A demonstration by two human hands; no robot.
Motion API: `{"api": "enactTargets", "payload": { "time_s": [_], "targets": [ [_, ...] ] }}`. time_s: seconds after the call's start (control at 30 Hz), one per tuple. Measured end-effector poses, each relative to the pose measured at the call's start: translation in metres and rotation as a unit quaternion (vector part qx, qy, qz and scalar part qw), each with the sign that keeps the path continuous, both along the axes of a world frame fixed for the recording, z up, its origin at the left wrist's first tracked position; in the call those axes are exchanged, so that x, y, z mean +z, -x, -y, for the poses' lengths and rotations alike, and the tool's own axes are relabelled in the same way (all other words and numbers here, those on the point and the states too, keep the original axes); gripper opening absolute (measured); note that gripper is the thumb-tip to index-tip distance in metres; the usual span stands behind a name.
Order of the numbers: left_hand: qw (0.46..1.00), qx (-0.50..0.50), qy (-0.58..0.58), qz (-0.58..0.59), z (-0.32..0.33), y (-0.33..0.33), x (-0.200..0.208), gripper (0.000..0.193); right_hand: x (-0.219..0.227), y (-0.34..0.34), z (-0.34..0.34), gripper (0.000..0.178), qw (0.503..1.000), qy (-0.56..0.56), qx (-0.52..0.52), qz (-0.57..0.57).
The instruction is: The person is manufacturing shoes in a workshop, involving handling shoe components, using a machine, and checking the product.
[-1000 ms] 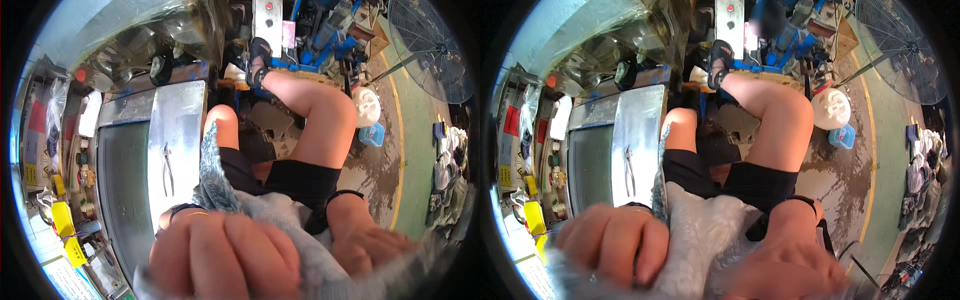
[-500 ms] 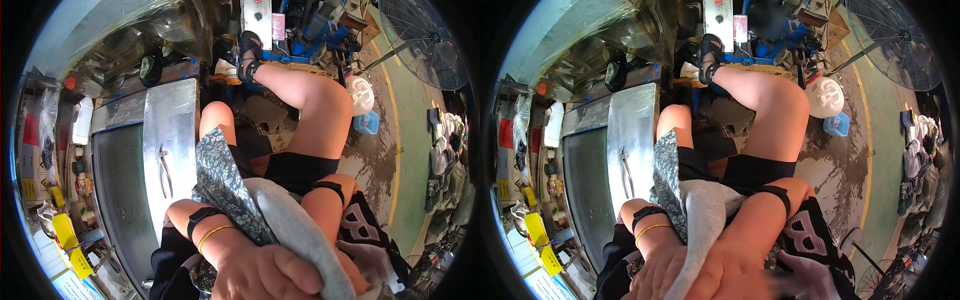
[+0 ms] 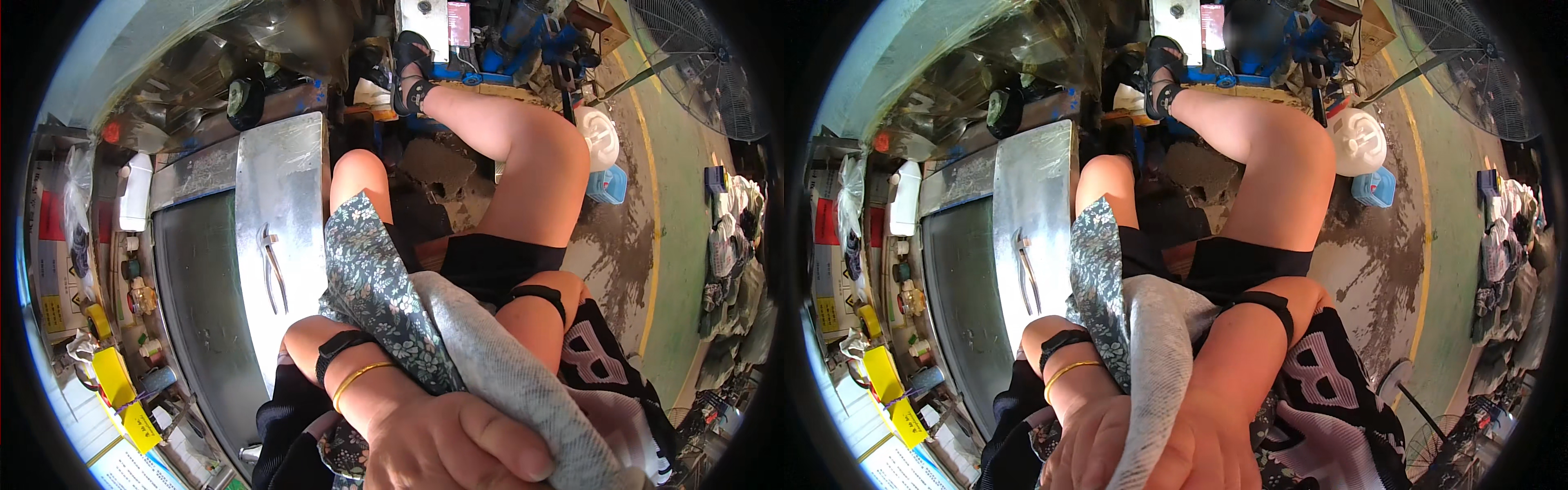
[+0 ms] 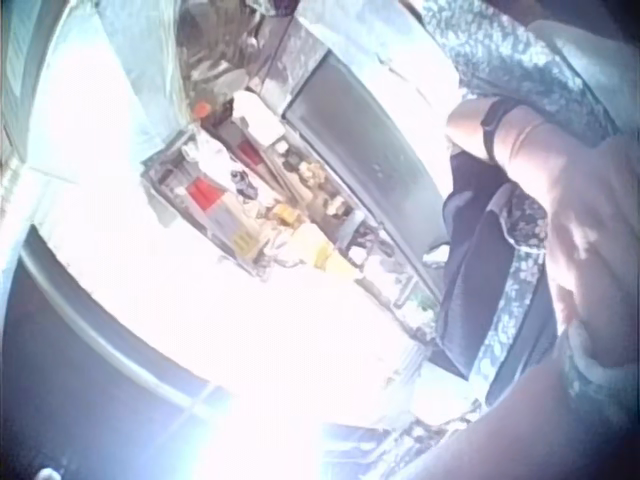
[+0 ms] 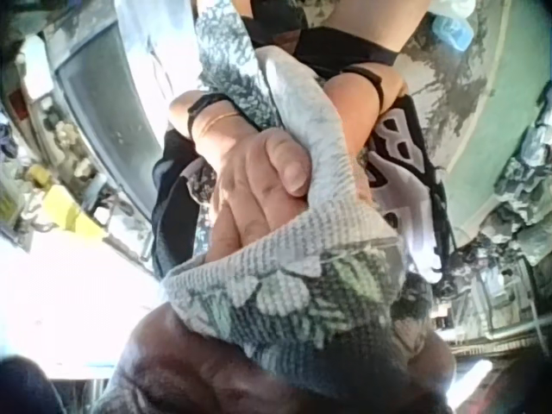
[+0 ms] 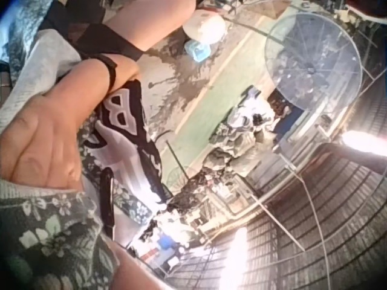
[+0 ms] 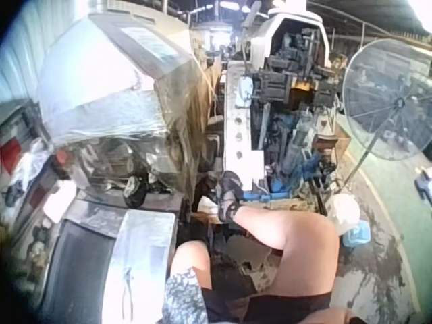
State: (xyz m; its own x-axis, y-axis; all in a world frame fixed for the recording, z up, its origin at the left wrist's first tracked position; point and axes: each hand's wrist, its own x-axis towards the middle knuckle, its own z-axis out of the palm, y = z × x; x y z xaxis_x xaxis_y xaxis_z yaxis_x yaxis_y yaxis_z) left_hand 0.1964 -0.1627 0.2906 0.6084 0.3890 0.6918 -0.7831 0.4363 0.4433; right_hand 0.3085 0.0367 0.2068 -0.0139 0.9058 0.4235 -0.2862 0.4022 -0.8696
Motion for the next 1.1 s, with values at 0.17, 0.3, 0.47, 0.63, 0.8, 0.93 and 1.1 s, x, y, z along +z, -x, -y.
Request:
{"api": "enactTargets", "payload": {
  "time_s": [0.17, 0.3, 0.47, 0.63, 0.8, 0.93, 1.1],
  "targets": [
    [1.0, -0.017, -0.003, -0.003, -0.003, -0.001, -0.004, 0.027, 0.002, -0.004, 0.0, 0.019, 1.0, -0.006, -0.005, 0.0],
    [0.999, -0.051, -0.006, -0.008, -0.009, -0.003, -0.008, 0.027, 0.007, -0.014, 0.005, 0.019, 1.0, -0.02, -0.02, -0.006],
    [0.996, -0.069, -0.042, -0.037, -0.023, -0.008, -0.014, 0.027, 0.022, -0.028, 0.033, 0.02, 0.996, -0.068, -0.039, -0.037],
    [0.988, -0.039, -0.121, -0.089, -0.034, -0.007, -0.02, 0.028, 0.049, -0.028, 0.088, 0.021, 0.98, -0.162, -0.052, -0.105],
    [0.836, 0.28, -0.408, -0.239, -0.039, 0.017, -0.027, 0.028, 0.062, -0.02, 0.134, 0.022, 0.945, -0.276, -0.075, -0.158],
    [0.522, 0.553, -0.56, -0.328, -0.033, 0.046, -0.04, 0.029, 0.064, -0.017, 0.154, 0.023, 0.92, -0.336, -0.103, -0.174],
    [0.255, 0.712, -0.55, -0.354, -0.061, 0.065, -0.034, 0.03, 0.071, -0.039, 0.156, 0.024, 0.898, -0.386, -0.151, -0.145]
  ]
}}
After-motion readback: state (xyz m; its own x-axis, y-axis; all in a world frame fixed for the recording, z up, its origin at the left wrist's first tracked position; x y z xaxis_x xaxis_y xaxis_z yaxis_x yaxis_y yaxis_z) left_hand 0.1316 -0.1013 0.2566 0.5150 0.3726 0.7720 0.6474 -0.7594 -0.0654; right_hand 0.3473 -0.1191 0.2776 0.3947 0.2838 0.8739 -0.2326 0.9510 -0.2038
